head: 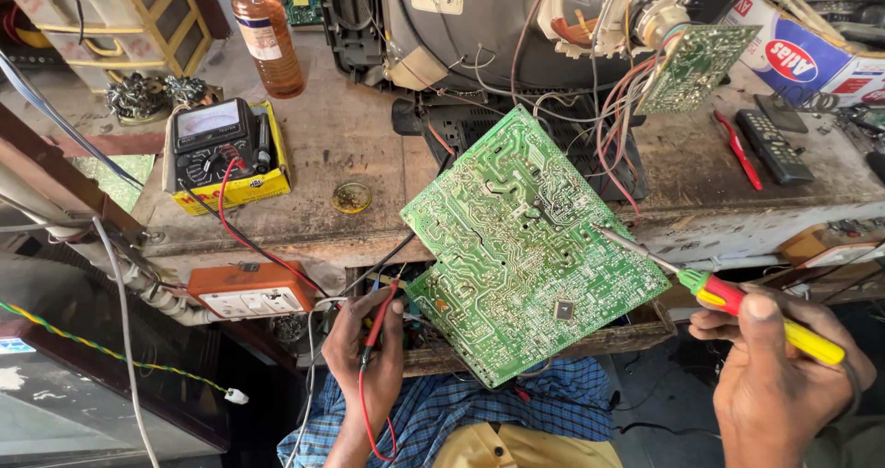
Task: The person uses a multimeter and a screwdriver to test and probe various points on a green circuit board. They hold the board steady with one hand while moving the multimeter probes and screwdriver across different components and traces.
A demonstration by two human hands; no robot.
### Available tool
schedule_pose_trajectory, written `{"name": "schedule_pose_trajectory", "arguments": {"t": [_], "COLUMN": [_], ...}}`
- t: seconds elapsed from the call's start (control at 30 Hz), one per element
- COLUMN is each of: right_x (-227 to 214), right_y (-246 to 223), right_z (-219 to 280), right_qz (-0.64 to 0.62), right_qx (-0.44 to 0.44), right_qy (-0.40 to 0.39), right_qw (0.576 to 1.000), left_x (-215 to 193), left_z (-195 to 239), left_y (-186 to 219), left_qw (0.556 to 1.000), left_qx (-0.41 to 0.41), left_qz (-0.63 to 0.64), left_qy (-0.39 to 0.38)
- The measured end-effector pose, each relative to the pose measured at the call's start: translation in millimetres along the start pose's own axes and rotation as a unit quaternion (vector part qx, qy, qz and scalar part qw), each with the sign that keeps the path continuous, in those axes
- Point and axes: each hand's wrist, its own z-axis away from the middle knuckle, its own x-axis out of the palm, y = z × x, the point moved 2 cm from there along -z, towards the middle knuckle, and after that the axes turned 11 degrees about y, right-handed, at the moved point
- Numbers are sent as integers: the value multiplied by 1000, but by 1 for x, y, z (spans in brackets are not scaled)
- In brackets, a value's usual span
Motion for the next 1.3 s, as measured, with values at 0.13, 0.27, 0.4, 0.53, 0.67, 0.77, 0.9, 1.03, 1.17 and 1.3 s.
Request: {"name": "schedule_pose_trajectory", "arguments": {"t": [0.13,0.27,0.4,0.53,0.67,0.77,0.9,1.03,1.17,1.3], "right_x": [3,1,-16,-54,-128,-196,-261,-247,-198,-159], "right_y": [-5,-5,6,42,107,155,184,193,202,228], "right_z": [-2,-3,-5,-16,-53,-106,-173,-240,-279,-325], "right_qz": [-1,-6,-25,-132,-265,-216,-17,45,57,97], "right_qx": [3,3,17,75,184,126,-42,-64,-107,-176], "right_qy": [-4,-6,-12,-10,61,80,112,176,139,81], "right_qw": [1000,1000,999,988,945,965,993,981,983,976], "left_x": [0,0,1,1,0,-3,-18,-19,-2,22], "left_z": [1,1,2,2,6,-3,-60,-109,-129,-148], "left_y": [0,0,3,-2,-10,-9,-15,-15,-2,-3], "left_qw": [1000,1000,999,997,997,999,994,952,902,869], "left_qx": [-6,-30,-41,-74,-69,-20,90,235,302,350], "left_qz": [7,-3,9,-12,-17,28,-32,-157,-268,-295], "left_qy": [-1,-5,-2,-6,9,29,-53,-116,-154,-186]}}
